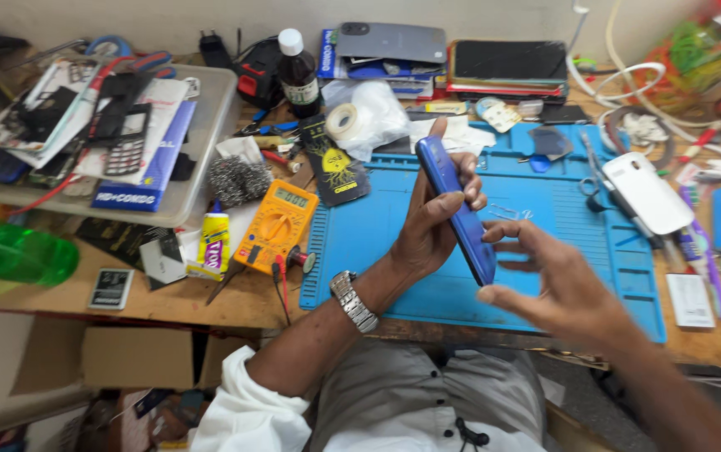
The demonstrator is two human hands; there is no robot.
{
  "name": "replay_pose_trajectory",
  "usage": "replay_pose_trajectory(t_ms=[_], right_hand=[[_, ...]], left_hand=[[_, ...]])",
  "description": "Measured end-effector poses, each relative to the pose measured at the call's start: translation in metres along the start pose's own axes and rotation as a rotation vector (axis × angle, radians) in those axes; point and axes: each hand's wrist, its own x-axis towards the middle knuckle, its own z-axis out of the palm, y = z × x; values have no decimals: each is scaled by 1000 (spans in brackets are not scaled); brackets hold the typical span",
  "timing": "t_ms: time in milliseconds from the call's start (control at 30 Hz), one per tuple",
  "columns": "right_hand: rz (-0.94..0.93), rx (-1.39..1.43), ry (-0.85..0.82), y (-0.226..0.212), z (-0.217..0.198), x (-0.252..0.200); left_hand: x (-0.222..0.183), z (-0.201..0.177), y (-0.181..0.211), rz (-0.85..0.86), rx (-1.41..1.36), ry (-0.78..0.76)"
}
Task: The person removes the SIM tray from a mobile phone by hand, pries off the back cover, and then uses a screwdriver to remove internal components.
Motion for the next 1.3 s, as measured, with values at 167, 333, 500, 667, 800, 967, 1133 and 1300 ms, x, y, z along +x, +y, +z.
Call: replay_pose_trajectory(t_ms=[167,333,500,667,800,967,1133,1300], right_hand=[[136,20,288,-8,45,-3],[-111,-476,454,-4,52,0],[-91,-596,438,13,59,-3],[-76,-569,391,32,66,-6],[-45,-552,376,39,70,-8],[-54,-535,382,35,70,-6],[-44,-420,372,41,62,-8],[132,144,274,53,36,-13]], left_hand=[[-2,-6,-4,-22,40,19],[-2,-14,-14,-96,-17,118],[1,-23,-25,-128,-9,231],[1,-35,-35,-190,21,285],[2,-40,-40,-183,65,287],[2,-36,-39,-204,133,331],[-3,-51,-44,-221,66,238],[0,-30,-27,-292,325,188]])
